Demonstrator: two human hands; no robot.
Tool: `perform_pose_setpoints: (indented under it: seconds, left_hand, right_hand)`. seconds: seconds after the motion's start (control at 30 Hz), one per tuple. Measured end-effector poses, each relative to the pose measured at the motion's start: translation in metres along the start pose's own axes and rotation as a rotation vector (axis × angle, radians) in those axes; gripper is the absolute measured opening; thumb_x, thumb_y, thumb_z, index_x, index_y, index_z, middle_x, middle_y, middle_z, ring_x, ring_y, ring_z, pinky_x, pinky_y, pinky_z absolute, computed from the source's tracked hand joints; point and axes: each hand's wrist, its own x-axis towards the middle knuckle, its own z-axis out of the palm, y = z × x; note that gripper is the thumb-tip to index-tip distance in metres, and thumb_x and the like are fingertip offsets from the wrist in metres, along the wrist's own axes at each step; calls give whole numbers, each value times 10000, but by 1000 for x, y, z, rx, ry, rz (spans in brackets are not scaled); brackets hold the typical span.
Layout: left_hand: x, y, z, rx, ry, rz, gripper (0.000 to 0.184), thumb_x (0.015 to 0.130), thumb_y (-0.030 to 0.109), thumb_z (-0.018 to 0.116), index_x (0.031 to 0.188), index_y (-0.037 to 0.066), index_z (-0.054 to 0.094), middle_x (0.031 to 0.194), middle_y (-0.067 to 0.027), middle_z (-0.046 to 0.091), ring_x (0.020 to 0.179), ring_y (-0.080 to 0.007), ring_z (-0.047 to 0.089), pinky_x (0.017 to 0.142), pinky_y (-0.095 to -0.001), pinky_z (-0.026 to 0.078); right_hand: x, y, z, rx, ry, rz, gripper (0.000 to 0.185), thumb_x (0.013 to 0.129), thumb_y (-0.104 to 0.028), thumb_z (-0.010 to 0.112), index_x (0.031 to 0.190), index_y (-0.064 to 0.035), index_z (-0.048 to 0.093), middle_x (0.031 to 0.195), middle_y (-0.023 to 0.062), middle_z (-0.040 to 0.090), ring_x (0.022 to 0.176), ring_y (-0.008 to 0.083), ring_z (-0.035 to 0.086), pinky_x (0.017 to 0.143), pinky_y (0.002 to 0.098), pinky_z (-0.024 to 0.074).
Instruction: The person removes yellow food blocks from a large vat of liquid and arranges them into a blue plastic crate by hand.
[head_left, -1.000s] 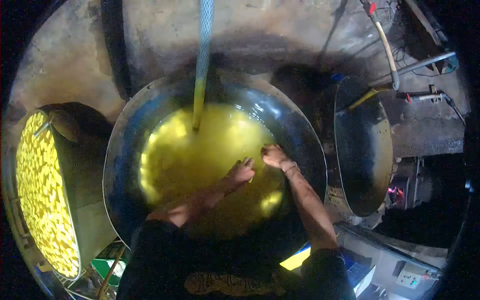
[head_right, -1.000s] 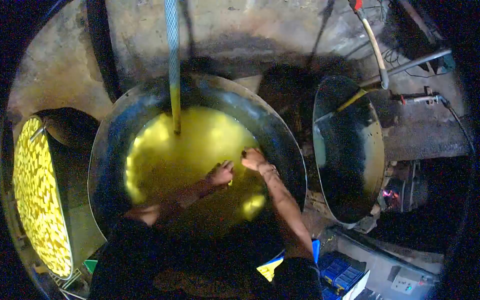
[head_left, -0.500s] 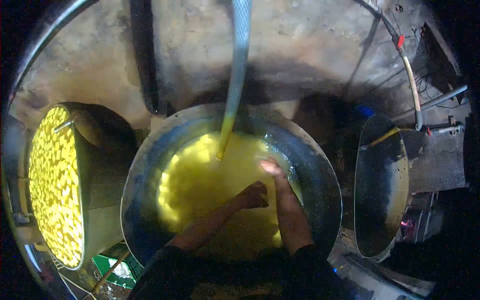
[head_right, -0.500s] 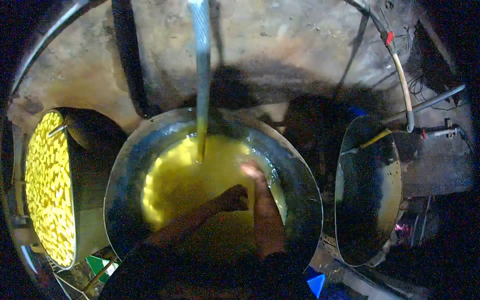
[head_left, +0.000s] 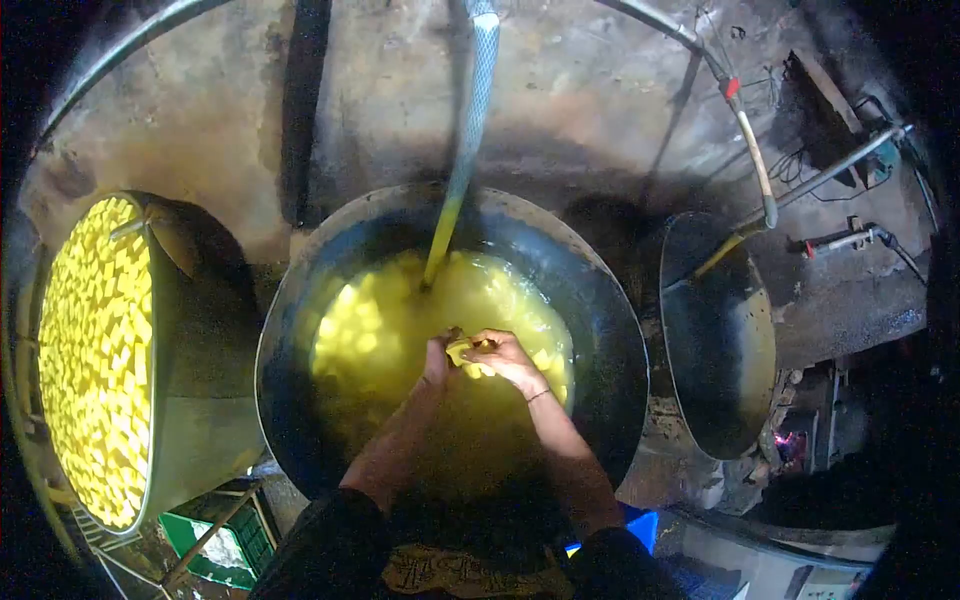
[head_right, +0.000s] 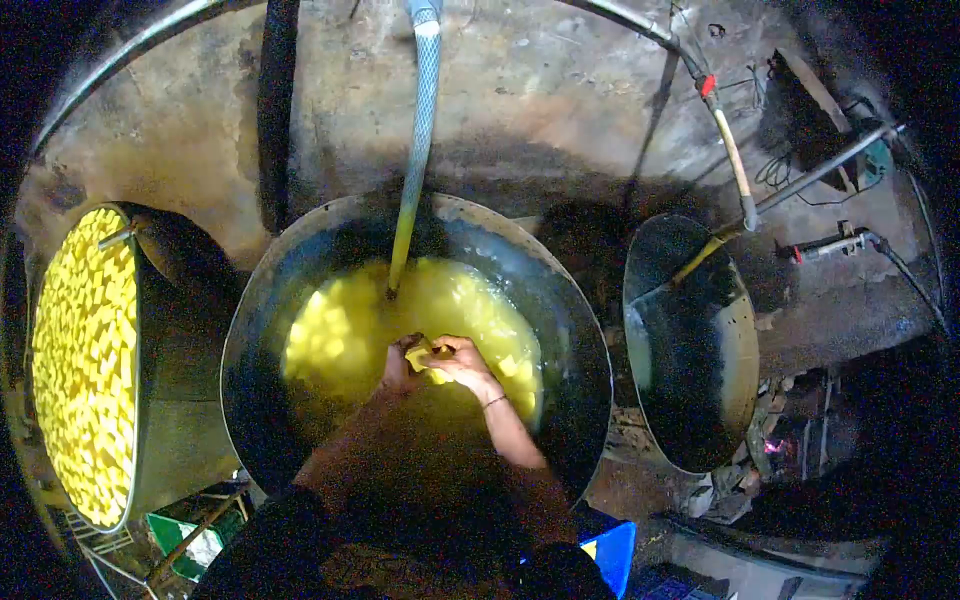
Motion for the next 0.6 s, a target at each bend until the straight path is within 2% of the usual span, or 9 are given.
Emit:
perform_pose_setpoints:
  seconds: [0.03,0.13,0.17,0.2,0.33,0.43,0.47,0.5,0.6]
  left_hand:
    - [-22,16,34,171,57,81,202,864,248,476,924,65,537,832,-22,561,740,-168,555,708,-327,477]
    - [-19,5,34,-231,290,2,250,882,285,449,938,60,544,835,-31,577,730,-184,570,716,-324,479]
    - [-25,8,39,-258,146,29,264,885,293,445,960,60,544,845,-43,584,744,-195,574,716,-328,481]
    - [-29,10,45,-283,5,54,279,888,302,441,982,60,545,855,-55,590,758,-206,577,716,-332,483]
    - [-28,0,45,-561,-225,160,295,885,301,446,1026,64,552,892,-78,598,810,-206,572,716,-322,482]
    - [-26,9,26,-393,225,-75,408,831,390,426,1014,54,568,925,-102,601,843,-239,564,738,-380,473]
    - [-31,17,29,-185,206,41,432,821,399,417,1027,48,564,924,-103,600,847,-252,563,744,-398,468]
    - [-35,25,32,20,212,157,457,812,408,409,1039,41,559,923,-105,599,850,-266,562,749,-416,464]
    - [-16,28,-2,-498,268,-99,443,834,392,408,1069,48,558,938,-98,601,873,-271,563,795,-464,467]
  right_hand:
    - [-2,-4,5,-88,49,53,210,761,-70,730,922,-33,600,852,21,602,735,102,578,631,218,480]
    - [-9,-17,19,-155,158,-83,246,784,-140,712,957,-28,579,891,73,621,789,144,604,681,261,487]
    - [-10,-20,21,-65,214,-144,287,783,-210,715,955,-27,575,908,110,642,798,180,629,711,300,499]
    - [-10,-23,21,-256,176,-101,361,823,-209,657,1130,-60,538,1120,167,589,1001,246,597,840,347,481]
    - [5,-6,37,-682,360,-271,478,877,-262,575,1311,-125,426,1286,205,476,1172,319,488,982,386,400]
    - [51,34,5,-766,-220,-409,539,916,-355,461,1371,-91,347,1328,211,440,1251,372,387,1048,422,327]
    - [64,29,2,-765,-226,-416,539,916,-355,461,1371,-91,347,1328,211,440,1251,372,387,1048,422,327]
    - [77,25,0,-854,-101,-262,505,912,-343,464,1338,-82,391,1260,201,491,1184,329,446,992,393,382]
    - [123,28,-2,-1095,191,159,449,903,-319,476,1274,-66,473,1133,179,586,1050,241,562,880,335,488]
